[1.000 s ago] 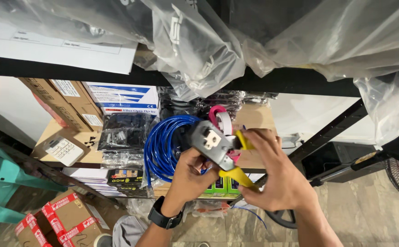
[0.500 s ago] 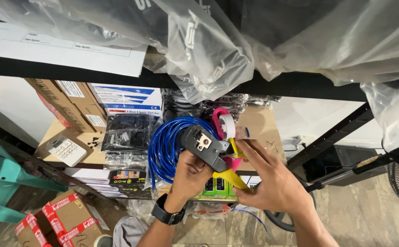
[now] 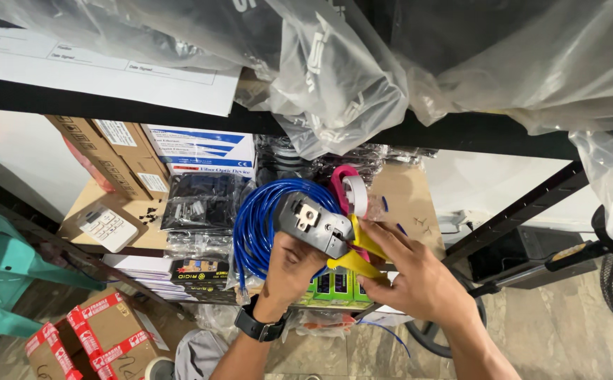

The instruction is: The person works at a shelf bench with a coiled blue fiber optic cable. They use a yellow-handled stripping tool on the cable end, manipulate the stripped fibers and a connector by hand, handle a tape dispenser, and continue fitting components to the cable end. At the end they lift the coiled cable and carry it across the shop toward a chair.

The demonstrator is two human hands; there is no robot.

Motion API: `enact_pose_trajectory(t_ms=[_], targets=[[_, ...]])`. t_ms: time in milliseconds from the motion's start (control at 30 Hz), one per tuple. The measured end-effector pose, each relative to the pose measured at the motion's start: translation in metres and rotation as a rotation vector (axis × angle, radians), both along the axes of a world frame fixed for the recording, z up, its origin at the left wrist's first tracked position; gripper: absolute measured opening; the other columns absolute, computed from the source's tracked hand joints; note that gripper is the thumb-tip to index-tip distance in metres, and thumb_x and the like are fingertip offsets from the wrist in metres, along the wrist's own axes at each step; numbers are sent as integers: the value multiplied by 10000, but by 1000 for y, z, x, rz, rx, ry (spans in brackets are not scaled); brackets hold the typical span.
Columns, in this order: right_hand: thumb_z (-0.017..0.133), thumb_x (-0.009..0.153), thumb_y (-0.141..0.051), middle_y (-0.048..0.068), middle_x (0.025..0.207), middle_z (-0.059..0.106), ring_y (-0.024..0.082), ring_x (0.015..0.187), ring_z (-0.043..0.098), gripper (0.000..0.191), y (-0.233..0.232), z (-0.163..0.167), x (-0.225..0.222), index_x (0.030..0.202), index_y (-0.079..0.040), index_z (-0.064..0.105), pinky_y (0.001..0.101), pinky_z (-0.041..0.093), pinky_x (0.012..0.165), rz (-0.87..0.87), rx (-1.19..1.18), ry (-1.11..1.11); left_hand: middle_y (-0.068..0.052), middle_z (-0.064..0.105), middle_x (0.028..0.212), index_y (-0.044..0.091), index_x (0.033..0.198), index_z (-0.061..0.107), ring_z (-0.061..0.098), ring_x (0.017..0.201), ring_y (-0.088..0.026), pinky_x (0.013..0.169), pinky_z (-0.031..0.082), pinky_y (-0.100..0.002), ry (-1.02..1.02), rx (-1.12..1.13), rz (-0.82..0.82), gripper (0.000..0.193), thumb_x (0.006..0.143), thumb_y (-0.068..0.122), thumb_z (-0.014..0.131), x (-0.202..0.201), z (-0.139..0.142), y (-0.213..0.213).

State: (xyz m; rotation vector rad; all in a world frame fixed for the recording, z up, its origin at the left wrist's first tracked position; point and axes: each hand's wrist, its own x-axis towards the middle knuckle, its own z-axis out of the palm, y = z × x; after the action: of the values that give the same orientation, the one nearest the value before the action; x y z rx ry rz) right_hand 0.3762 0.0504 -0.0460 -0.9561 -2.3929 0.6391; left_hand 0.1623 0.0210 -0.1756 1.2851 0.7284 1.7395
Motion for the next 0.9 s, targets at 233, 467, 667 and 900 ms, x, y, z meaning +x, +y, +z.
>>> enact_pose_trajectory(t_ms=[233, 467, 667, 900], targets=[[847, 689, -91, 242, 1528, 450, 323, 1427, 446, 1055, 19, -22, 5, 1550, 80, 261, 408, 359, 1149, 261, -261, 437, 5, 605, 949, -16, 1211, 624, 529, 830, -64, 725, 418, -238, -159, -22, -76, 225, 1058, 149, 633, -5, 44, -8], [797, 735, -179, 236, 1249, 559, 271, 1136, 556, 981, 48, -63, 25, 1572, 37, 333, 376, 435, 968, -181, -442, 543, -30, 643, 921, -33, 1181, 640, 583, 854, -78, 767, 470, -239, -19, -37, -64, 184, 1071, 101, 577, -12, 62, -16], [787, 798, -330, 305, 1125, 632, 403, 1011, 660, 839, 82, -129, 30, 1447, 44, 409, 470, 547, 845, -625, -128, 128, -83, 710, 1016, -32, 1158, 644, 601, 884, -90, 765, 472, -237, 16, -91, -119, 142, 1037, 31, 605, -11, 66, -23], [786, 775, -466, 349, 1142, 577, 555, 1093, 547, 790, 105, -186, 24, 1339, 10, 506, 664, 385, 982, -767, 188, -236, -113, 706, 1127, -22, 1166, 634, 661, 1078, -150, 936, 510, -283, -9, 0, -144, 133, 1040, 1, 598, 4, 67, -27]])
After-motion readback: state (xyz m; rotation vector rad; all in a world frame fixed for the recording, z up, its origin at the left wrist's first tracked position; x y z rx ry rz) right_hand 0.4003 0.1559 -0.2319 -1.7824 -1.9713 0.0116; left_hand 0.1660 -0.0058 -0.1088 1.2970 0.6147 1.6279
